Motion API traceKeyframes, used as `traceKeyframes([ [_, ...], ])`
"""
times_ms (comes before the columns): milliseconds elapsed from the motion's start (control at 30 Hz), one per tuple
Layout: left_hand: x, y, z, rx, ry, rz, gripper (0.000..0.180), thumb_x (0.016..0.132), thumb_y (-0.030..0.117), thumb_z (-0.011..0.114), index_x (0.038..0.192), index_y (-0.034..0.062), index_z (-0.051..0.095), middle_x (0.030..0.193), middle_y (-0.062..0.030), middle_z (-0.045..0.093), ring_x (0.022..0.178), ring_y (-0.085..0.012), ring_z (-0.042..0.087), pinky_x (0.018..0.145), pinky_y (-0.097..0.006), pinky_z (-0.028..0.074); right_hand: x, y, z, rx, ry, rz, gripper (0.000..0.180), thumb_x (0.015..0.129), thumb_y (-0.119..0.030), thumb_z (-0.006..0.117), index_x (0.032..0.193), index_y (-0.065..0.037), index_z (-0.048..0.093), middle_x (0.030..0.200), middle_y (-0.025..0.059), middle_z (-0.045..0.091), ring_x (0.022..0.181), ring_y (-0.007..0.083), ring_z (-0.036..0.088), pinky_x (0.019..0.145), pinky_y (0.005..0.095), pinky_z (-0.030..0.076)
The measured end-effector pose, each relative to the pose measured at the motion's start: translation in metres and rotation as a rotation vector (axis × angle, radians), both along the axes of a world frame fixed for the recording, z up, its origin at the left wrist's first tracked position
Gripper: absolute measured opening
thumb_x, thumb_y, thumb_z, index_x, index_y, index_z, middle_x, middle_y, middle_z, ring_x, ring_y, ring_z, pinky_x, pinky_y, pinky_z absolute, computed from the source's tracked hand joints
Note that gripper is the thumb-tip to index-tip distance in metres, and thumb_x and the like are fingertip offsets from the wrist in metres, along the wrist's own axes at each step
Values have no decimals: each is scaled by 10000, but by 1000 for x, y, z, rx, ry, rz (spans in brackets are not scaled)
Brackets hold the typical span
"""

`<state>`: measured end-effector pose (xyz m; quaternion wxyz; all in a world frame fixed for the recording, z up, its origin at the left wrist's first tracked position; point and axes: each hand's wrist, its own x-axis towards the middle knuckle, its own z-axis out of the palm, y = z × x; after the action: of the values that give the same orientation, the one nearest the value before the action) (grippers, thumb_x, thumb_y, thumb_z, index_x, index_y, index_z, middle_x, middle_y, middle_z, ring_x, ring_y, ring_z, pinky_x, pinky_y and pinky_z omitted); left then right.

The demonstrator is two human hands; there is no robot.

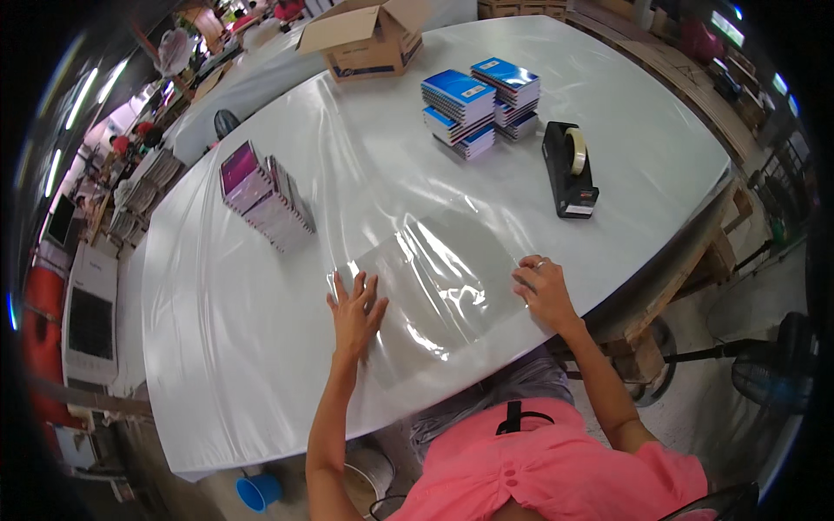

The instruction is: The person places a notebook on a plastic sheet, wraps the sheet around the notebook, and secures the packaging with tape. They repeat this process for a second notebook, handling each item individually on the work table.

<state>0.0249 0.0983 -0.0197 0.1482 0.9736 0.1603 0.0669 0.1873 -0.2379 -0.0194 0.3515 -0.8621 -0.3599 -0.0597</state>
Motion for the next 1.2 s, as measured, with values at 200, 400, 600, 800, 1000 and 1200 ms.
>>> traceKeyframes([
  [200, -14, 12, -10, -343, -481, 201, 625, 899, 209, 602, 1465, 98, 362, 1535, -140, 309, 1466, -379, 61, 1159, -501, 94, 83, 63, 42, 455, 298, -34, 339, 816, -191, 742, 1106, -43, 647, 1085, 118, 619, 1040, 249, 592, 868, 403, 474],
  [400, -15, 0, 4, -635, -624, 333, 685, 967, 268, 516, 1521, 70, 164, 1568, -193, 192, 1478, -331, 33, 1173, -434, 62, 226, 168, 87, 883, 989, -339, 885, 669, -647, 773, 1185, 50, 594, 1138, 183, 628, 945, 312, 640, 806, 425, 516],
  [600, -9, -3, 3, -514, -480, 284, 740, 960, 359, 530, 1524, 75, 146, 1575, -185, 171, 1475, -347, 25, 1175, -438, 71, 265, 201, 102, 992, 1123, -573, 690, 645, -339, 890, 1148, 33, 598, 1105, 175, 636, 880, 292, 638, 610, 469, 520],
  [800, -10, 0, -2, -464, -438, 276, 803, 946, 480, 520, 1527, 86, 129, 1584, -146, 159, 1472, -354, 27, 1177, -466, 68, 266, 198, 111, 1190, 1172, -599, 497, 600, -107, 882, 991, -33, 583, 962, 151, 618, 849, 279, 644, 596, 438, 531],
  [1000, -5, -4, -5, -505, -454, 278, 871, 919, 588, 495, 1527, 86, 125, 1580, -169, 155, 1471, -358, 20, 1174, -479, 64, 236, 164, 123, 1027, 913, -383, 547, 523, -126, 882, 968, 62, 626, 946, 158, 651, 794, 251, 650, 593, 360, 529],
  [1200, -14, -2, -3, -548, -515, 275, 893, 904, 638, 478, 1530, 102, 137, 1589, -157, 125, 1474, -332, 53, 1164, -468, 118, 123, 135, 170, 124, 99, 185, 567, 479, -351, 849, 907, -20, 680, 852, 98, 658, 749, 239, 629, 658, 341, 491],
])
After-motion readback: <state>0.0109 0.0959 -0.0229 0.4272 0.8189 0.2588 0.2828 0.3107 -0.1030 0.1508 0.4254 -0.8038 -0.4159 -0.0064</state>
